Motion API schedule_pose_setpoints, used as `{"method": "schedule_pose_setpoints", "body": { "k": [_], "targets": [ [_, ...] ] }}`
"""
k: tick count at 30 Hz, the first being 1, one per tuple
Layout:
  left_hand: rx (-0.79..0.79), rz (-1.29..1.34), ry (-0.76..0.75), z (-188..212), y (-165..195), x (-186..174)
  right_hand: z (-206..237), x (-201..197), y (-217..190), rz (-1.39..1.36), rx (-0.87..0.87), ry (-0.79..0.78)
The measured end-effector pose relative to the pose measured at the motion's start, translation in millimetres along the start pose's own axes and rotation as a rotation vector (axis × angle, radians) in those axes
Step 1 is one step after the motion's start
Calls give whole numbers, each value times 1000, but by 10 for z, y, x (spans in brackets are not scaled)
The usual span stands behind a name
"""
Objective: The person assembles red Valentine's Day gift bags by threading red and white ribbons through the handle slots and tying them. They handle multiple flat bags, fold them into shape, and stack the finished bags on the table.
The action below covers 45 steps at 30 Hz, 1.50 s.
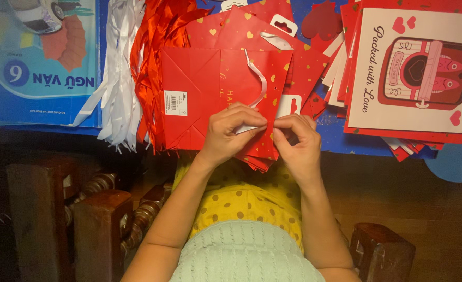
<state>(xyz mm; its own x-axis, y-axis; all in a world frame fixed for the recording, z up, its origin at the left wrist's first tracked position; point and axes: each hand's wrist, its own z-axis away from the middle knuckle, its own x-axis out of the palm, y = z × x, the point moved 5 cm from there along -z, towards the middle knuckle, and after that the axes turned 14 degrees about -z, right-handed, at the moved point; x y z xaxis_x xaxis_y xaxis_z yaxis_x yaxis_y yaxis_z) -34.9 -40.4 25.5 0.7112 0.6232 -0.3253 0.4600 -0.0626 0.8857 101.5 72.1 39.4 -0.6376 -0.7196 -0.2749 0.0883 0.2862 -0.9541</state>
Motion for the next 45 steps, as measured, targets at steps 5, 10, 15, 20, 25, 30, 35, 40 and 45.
{"method": "schedule_pose_setpoints", "body": {
  "k": [5, 10, 15, 20, 25, 30, 35, 40, 45],
  "targets": [
    [31, -46, -8, 14, 42, 22, -21, -24, -91, 123, -82, -4],
    [45, -108, -7, -6, 77, 37, -23, -36, -96, 122, -60, 28],
    [49, -77, 3, -13, 67, 34, -15, -34, -104, 104, -71, 31],
    [27, -54, -5, -6, 43, 32, -27, -58, -40, 66, 33, 48],
    [-66, -1, -10, -6, 1, 54, -24, -70, -19, 36, 34, 44],
    [-110, -30, 1, 1, -41, 89, -10, -66, 9, 60, 1, 50],
    [-215, 140, 57, 0, -117, 116, -13, -65, 6, 80, 24, 64],
    [-100, 35, 111, -8, 62, 38, 67, -152, -218, 48, -78, 200],
    [35, 2, 77, -32, 390, -8, 87, -120, -456, 64, -296, 69]
  ]
}}
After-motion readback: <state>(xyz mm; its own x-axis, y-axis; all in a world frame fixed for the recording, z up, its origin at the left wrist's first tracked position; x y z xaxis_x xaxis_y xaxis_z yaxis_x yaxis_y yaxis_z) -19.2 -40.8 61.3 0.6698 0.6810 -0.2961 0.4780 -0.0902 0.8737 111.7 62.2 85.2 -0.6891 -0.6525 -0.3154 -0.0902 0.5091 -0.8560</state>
